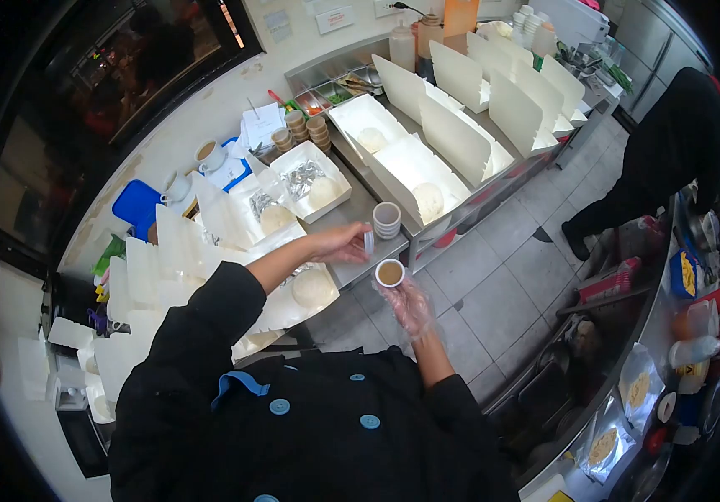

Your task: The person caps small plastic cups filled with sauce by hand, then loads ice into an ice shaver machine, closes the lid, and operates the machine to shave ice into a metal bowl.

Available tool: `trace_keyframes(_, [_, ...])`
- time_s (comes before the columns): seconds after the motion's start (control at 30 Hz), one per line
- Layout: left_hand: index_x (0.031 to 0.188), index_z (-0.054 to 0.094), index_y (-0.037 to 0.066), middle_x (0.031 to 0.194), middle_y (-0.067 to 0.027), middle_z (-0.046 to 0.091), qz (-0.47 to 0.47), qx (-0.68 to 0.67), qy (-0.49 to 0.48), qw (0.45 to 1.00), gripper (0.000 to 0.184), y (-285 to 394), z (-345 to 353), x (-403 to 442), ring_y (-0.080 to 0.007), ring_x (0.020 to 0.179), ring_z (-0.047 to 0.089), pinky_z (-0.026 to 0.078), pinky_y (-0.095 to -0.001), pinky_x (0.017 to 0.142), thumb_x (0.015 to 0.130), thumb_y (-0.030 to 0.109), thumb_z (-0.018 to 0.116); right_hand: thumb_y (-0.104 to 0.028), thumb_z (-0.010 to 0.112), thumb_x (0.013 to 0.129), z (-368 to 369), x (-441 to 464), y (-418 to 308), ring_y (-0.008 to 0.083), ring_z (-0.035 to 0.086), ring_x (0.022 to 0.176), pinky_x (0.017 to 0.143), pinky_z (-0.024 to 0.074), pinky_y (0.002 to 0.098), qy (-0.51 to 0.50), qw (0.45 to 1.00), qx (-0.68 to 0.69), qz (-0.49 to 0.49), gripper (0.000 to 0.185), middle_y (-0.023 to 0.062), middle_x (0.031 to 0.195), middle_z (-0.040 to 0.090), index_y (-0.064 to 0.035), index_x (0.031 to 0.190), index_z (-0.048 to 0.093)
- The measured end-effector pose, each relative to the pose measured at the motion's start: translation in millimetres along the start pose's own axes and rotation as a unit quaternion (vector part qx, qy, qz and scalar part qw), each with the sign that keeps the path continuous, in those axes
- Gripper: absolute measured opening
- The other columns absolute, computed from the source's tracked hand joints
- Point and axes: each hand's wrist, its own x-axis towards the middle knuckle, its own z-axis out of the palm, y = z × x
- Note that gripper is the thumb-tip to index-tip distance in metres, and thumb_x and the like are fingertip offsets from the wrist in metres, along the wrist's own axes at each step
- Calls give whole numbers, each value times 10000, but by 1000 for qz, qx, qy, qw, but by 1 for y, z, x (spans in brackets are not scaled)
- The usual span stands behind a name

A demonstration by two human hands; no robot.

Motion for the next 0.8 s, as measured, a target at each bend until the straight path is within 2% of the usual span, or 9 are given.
trace_keyframes(0.1, [1252,324,-46,1145,-134,464,-12,-22,-15,1000,634,-4,13,-13,-232,991,527,440,-353,889,910,484,386,-141,404,943,-6,8,10,291,517,1097,934,466,381,11,1000,-24,16,370,211,1202,478,85,1233,363])
trace_keyframes(0.13, [1288,269,-9,1183,-152,419,-17,-11,-10,1000,624,-1,17,-19,-262,1021,509,432,-363,904,916,486,346,-144,410,942,-6,11,13,287,524,1087,925,474,374,9,999,-28,21,371,206,1196,483,83,1232,366])
trace_keyframes(0.23, [1299,275,20,1190,-166,402,-44,-64,-21,997,601,-7,10,-14,-273,1040,496,419,-365,925,918,482,324,-140,434,934,-6,21,20,284,532,1077,898,493,357,19,999,-23,21,378,207,1185,489,92,1225,369])
trace_keyframes(0.33, [1311,275,41,1192,-167,400,-31,-60,-4,998,586,-10,2,-14,-278,1064,484,406,-364,945,919,476,311,-119,461,916,6,27,19,266,567,1023,844,523,327,32,997,-68,18,337,196,1133,527,100,1168,421])
trace_keyframes(0.43, [1308,284,28,1206,-169,397,-9,-48,20,999,595,-10,2,-16,-284,1073,482,403,-366,951,919,477,312,-90,479,888,-16,48,23,242,610,922,755,553,295,122,975,-181,52,273,183,1035,574,104,1081,475])
trace_keyframes(0.53, [1354,251,106,1179,-172,433,-11,-25,24,999,574,-22,-12,-2,-280,1039,513,452,-338,868,916,474,297,-73,485,879,-19,52,25,237,630,831,694,567,286,145,954,-262,10,224,170,937,588,88,1034,469])
trace_keyframes(0.63, [1342,270,84,1187,-167,444,-2,-24,38,999,582,-35,-22,14,-232,981,524,459,-311,821,912,476,308,-31,514,842,-16,65,27,228,636,725,613,571,292,156,930,-328,-48,159,155,879,582,71,959,481])
trace_keyframes(0.73, [1284,368,43,1122,-142,506,-12,-23,72,997,577,-38,-32,21,-186,908,539,466,-302,781,904,476,336,-7,509,822,0,72,33,230,637,690,619,569,302,175,906,-377,-81,176,145,840,586,93,964,476])
trace_keyframes(0.8, [1207,441,11,1044,-113,545,-19,28,127,991,549,-31,-37,18,-161,850,547,470,-297,761,894,458,383,-17,511,821,7,72,28,206,628,668,584,548,279,197,880,-427,-62,158,118,817,590,80,945,502])
